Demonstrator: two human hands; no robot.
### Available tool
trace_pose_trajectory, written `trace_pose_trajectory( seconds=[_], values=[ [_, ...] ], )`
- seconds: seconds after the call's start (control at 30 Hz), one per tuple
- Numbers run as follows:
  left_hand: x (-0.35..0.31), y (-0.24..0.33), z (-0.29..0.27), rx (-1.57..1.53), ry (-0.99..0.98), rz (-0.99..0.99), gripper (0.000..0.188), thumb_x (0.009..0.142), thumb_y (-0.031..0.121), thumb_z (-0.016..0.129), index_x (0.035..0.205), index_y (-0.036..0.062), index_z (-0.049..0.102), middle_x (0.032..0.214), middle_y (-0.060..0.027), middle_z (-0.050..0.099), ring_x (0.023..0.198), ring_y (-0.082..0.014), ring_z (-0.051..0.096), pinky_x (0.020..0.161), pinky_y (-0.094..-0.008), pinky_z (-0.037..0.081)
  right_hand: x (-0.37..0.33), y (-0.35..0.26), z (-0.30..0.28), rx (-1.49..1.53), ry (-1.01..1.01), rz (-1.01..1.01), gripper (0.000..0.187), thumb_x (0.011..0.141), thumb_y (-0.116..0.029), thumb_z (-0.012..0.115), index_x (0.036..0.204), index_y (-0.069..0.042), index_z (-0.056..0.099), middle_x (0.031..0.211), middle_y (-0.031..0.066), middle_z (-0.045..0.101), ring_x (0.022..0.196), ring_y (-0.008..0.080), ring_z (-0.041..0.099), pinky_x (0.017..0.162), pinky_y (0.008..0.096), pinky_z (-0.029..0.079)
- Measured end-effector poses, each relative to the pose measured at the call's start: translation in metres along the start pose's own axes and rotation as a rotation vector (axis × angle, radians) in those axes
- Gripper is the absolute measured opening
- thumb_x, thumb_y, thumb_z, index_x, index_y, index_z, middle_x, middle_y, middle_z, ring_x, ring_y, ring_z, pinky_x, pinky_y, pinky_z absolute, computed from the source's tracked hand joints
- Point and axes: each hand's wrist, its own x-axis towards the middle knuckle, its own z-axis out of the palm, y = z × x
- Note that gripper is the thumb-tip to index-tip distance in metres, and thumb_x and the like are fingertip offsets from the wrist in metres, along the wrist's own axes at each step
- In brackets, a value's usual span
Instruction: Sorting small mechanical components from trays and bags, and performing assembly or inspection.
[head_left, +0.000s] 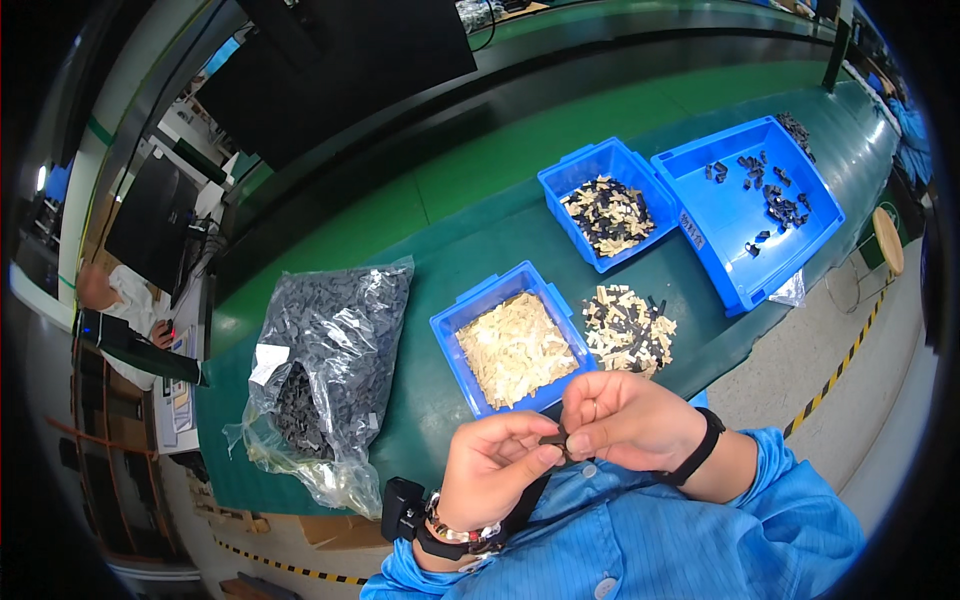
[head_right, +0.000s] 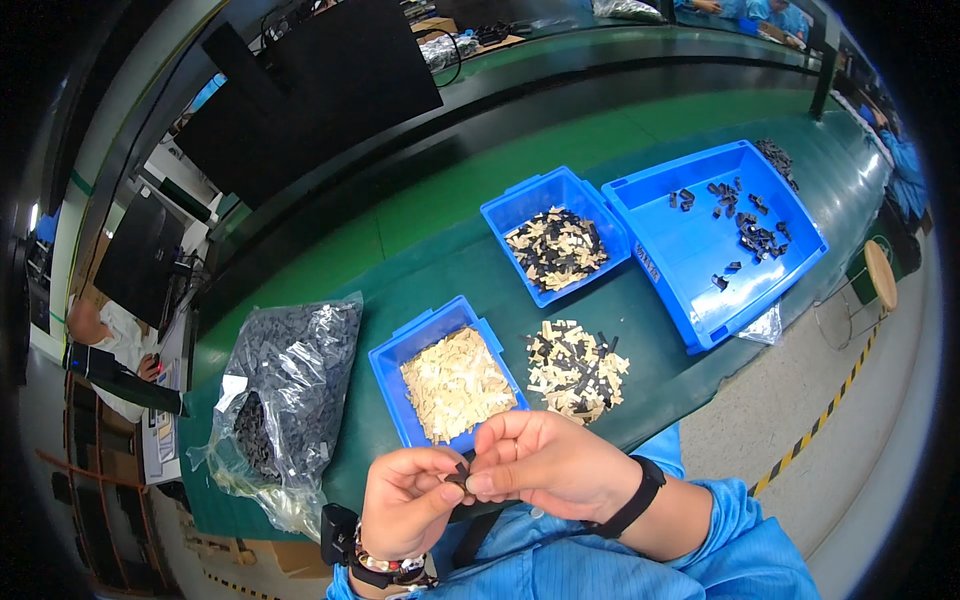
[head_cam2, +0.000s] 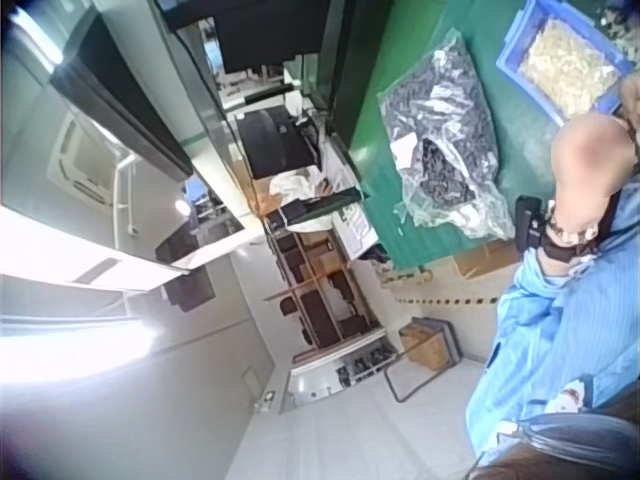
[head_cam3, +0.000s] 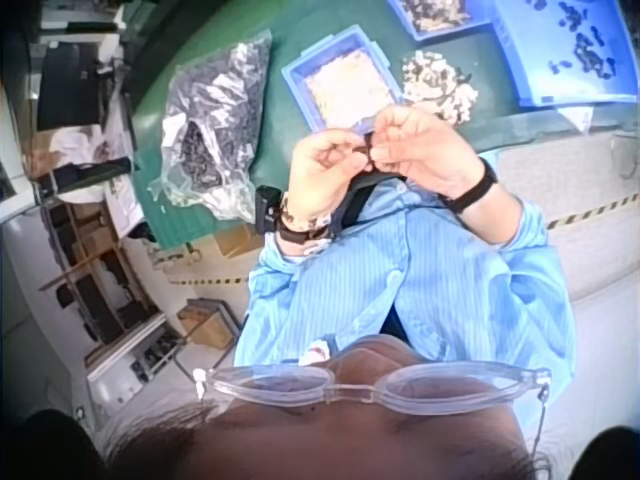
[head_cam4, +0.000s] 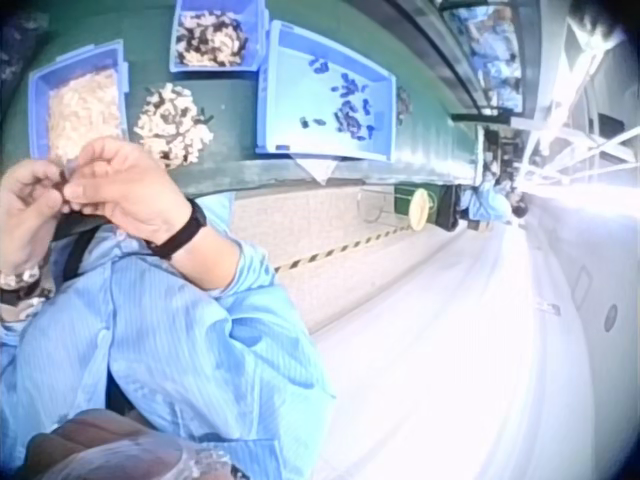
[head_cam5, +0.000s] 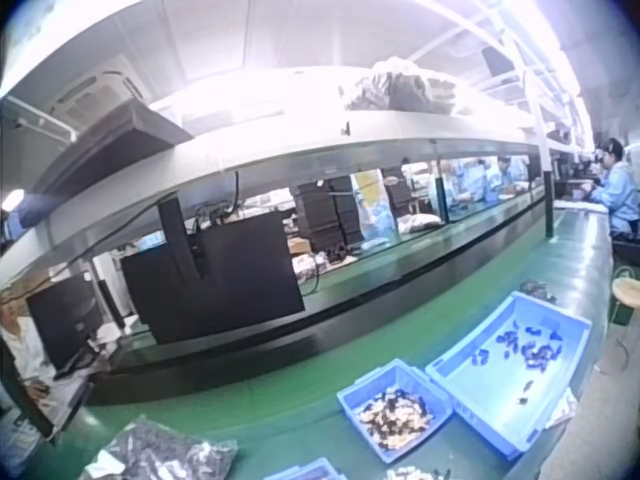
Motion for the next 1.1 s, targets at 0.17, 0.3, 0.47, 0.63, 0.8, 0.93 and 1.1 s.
trace_pose_trajectory(
  seconds=[0.17, 0.3, 0.47, 0.63, 0.8, 0.93, 1.1],
  values=[
    [0.002, 0.000, 0.005, -0.320, -0.072, -0.177, 0.049, 0.085, -0.011, 0.064, 0.126, 0.0018, 0.040, 0.099, -0.0132, 0.066, 0.089, -0.0172, 0.066, 0.080, -0.0262, 0.053, -0.013, -0.003, 0.005, -1.230, -0.075, -0.649, 0.025, 0.081, 0.002, 0.073, 0.105, -0.001, 0.067, 0.089, 0.0102, 0.067, 0.079, 0.0175, 0.066, 0.072, 0.0263, 0.053],
    [0.004, 0.000, 0.005, -0.253, -0.121, -0.209, 0.056, 0.084, -0.013, 0.063, 0.129, 0.0042, 0.035, 0.096, -0.0138, 0.066, 0.088, -0.0173, 0.066, 0.080, -0.0271, 0.053, -0.017, -0.006, 0.011, -1.773, -0.116, -0.896, 0.032, 0.075, -0.005, 0.075, 0.106, -0.005, 0.066, 0.090, 0.0057, 0.060, 0.079, 0.0217, 0.059, 0.070, 0.0334, 0.047],
    [0.006, -0.003, 0.009, -0.372, -0.209, -0.378, 0.057, 0.082, -0.014, 0.065, 0.128, 0.0029, 0.037, 0.092, -0.0163, 0.068, 0.087, -0.0198, 0.068, 0.080, -0.0297, 0.055, -0.025, 0.002, 0.008, -1.778, -0.108, -0.784, 0.023, 0.075, 0.000, 0.065, 0.098, -0.004, 0.062, 0.094, 0.0073, 0.057, 0.084, 0.0288, 0.056, 0.074, 0.0365, 0.046],
    [0.000, -0.003, 0.008, -0.021, -0.175, -0.170, 0.048, 0.081, -0.014, 0.067, 0.122, -0.0004, 0.045, 0.095, -0.0183, 0.069, 0.089, -0.0214, 0.069, 0.082, -0.0319, 0.056, -0.051, -0.054, -0.016, -1.935, 0.630, -1.209, 0.025, 0.076, 0.005, 0.060, 0.101, -0.001, 0.061, 0.102, 0.0148, 0.063, 0.089, 0.0312, 0.061, 0.079, 0.0393, 0.049],
    [-0.003, 0.002, 0.000, -0.012, 0.006, 0.066, 0.026, 0.085, -0.010, 0.066, 0.106, -0.0036, 0.053, 0.085, -0.0144, 0.066, 0.077, -0.0180, 0.067, 0.072, -0.0296, 0.056, -0.071, -0.117, -0.034, -2.426, 1.352, -1.419, 0.029, 0.077, 0.006, 0.062, 0.105, 0.002, 0.063, 0.105, 0.0212, 0.062, 0.088, 0.0348, 0.063, 0.078, 0.0376, 0.051],
    [0.000, 0.002, 0.002, 0.146, 0.173, 0.140, 0.021, 0.089, 0.005, 0.067, 0.103, -0.0010, 0.052, 0.072, -0.0100, 0.063, 0.062, -0.0167, 0.060, 0.060, -0.0297, 0.049, -0.066, -0.082, -0.041, -2.161, 0.846, -1.209, 0.029, 0.076, 0.007, 0.062, 0.105, 0.000, 0.064, 0.097, 0.0174, 0.064, 0.083, 0.0324, 0.064, 0.073, 0.0364, 0.052],
    [-0.003, 0.000, 0.005, 0.162, 0.203, 0.150, 0.020, 0.088, -0.001, 0.065, 0.103, -0.0016, 0.052, 0.077, -0.0108, 0.064, 0.067, -0.0161, 0.062, 0.064, -0.0282, 0.051, -0.036, -0.059, -0.046, -2.280, 0.704, -1.010, 0.023, 0.074, 0.004, 0.065, 0.097, 0.000, 0.066, 0.091, 0.0121, 0.062, 0.083, 0.0292, 0.062, 0.072, 0.0379, 0.051]
  ],
)
